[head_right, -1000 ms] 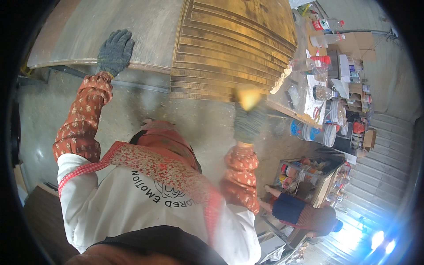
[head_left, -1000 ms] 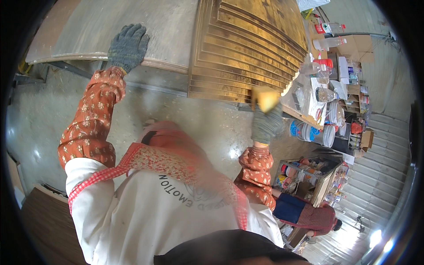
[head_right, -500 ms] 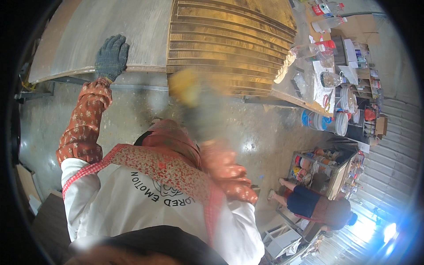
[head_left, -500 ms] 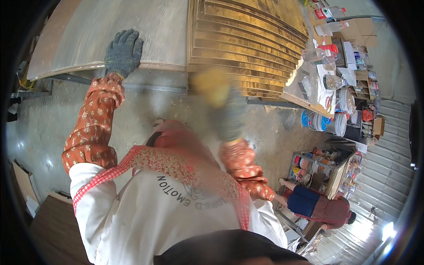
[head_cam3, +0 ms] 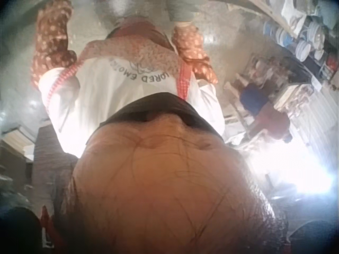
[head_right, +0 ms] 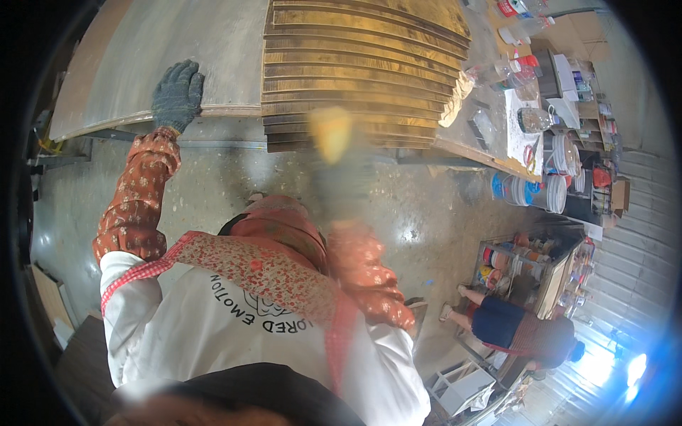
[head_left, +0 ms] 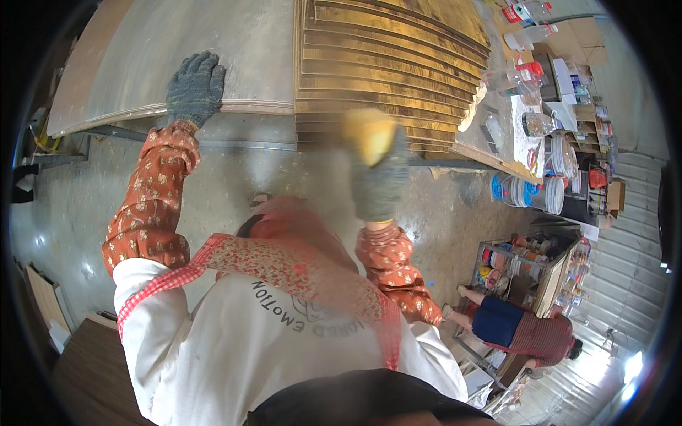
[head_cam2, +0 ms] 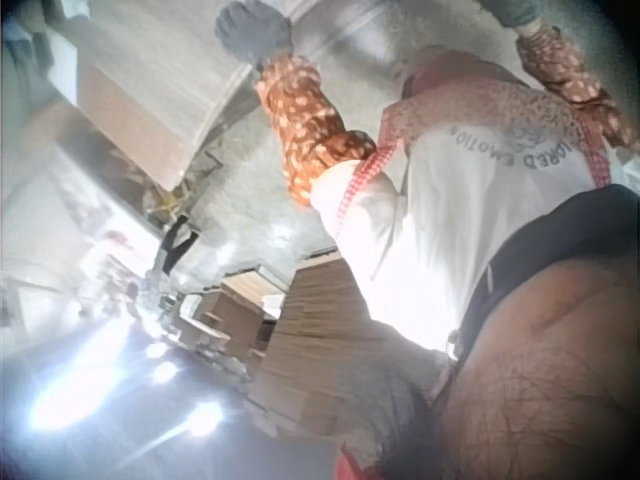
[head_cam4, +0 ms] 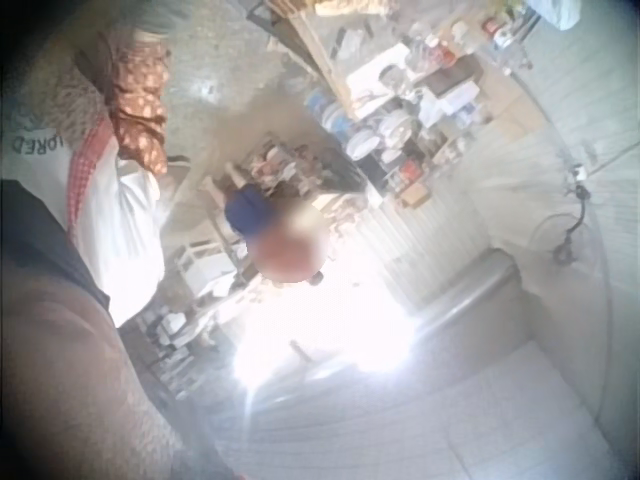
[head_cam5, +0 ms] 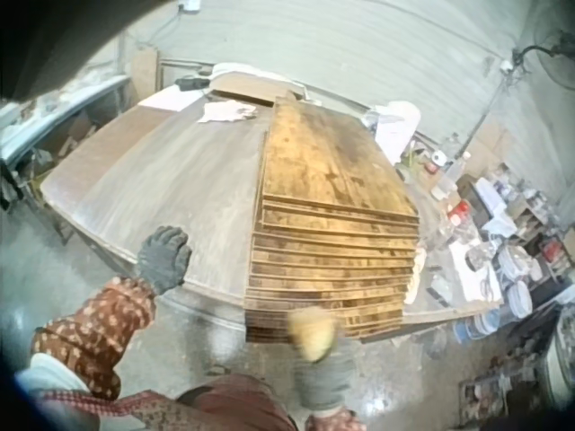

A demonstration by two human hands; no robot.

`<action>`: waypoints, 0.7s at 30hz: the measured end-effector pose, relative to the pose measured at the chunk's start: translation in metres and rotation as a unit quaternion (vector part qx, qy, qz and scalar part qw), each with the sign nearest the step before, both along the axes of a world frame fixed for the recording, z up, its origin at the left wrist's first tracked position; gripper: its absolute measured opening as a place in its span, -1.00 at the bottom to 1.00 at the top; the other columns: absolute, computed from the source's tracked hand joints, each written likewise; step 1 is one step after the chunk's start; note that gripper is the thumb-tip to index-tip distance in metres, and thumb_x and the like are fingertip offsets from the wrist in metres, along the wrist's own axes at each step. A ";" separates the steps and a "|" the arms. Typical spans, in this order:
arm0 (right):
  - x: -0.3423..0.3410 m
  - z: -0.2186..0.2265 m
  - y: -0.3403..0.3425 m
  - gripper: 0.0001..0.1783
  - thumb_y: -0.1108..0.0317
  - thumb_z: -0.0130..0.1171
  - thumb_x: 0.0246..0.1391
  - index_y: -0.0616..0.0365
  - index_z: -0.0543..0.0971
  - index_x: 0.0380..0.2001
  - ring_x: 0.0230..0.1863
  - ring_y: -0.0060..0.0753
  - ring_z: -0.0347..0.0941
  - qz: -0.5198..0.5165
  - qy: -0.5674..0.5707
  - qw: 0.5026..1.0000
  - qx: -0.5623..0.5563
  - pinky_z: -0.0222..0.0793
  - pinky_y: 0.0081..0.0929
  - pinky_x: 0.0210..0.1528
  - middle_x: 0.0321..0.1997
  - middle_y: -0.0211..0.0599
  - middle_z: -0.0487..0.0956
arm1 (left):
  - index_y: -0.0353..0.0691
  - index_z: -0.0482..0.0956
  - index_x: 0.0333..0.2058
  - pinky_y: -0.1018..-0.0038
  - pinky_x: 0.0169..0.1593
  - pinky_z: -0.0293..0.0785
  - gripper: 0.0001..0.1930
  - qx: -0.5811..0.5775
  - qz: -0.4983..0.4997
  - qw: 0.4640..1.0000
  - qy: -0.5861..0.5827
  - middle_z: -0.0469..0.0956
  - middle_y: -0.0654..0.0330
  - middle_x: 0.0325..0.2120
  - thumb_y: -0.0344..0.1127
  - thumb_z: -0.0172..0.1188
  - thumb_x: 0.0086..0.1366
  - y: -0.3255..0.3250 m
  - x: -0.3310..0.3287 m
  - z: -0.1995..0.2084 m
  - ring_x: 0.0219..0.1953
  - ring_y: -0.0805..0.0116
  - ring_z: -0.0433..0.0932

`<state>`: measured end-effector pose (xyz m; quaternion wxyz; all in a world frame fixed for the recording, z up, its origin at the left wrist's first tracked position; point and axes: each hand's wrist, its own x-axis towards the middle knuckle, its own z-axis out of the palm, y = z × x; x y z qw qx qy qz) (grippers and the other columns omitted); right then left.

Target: The person wipes a stack of wooden boards with a cloth, repeatedly rubbing the surfaces and edges. They flip the stack over and continue wiping the other side. The boards remain stacked on the workbench during the process.

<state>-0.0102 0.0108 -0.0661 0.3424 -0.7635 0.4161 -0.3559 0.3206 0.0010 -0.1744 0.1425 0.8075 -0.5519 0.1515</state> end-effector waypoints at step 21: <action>-0.069 -0.067 -0.016 -0.59 0.22 0.25 0.00 0.17 0.49 -0.10 -0.18 -0.10 0.53 -0.132 0.080 0.984 -0.087 0.46 -0.21 -0.13 -0.19 -0.09 0.55 | -0.18 0.59 -0.06 0.16 0.21 0.29 -0.60 -0.034 -0.049 0.998 -0.009 0.53 0.06 0.01 -0.06 0.01 0.31 -0.001 -0.004 0.004 0.11 0.04 0.43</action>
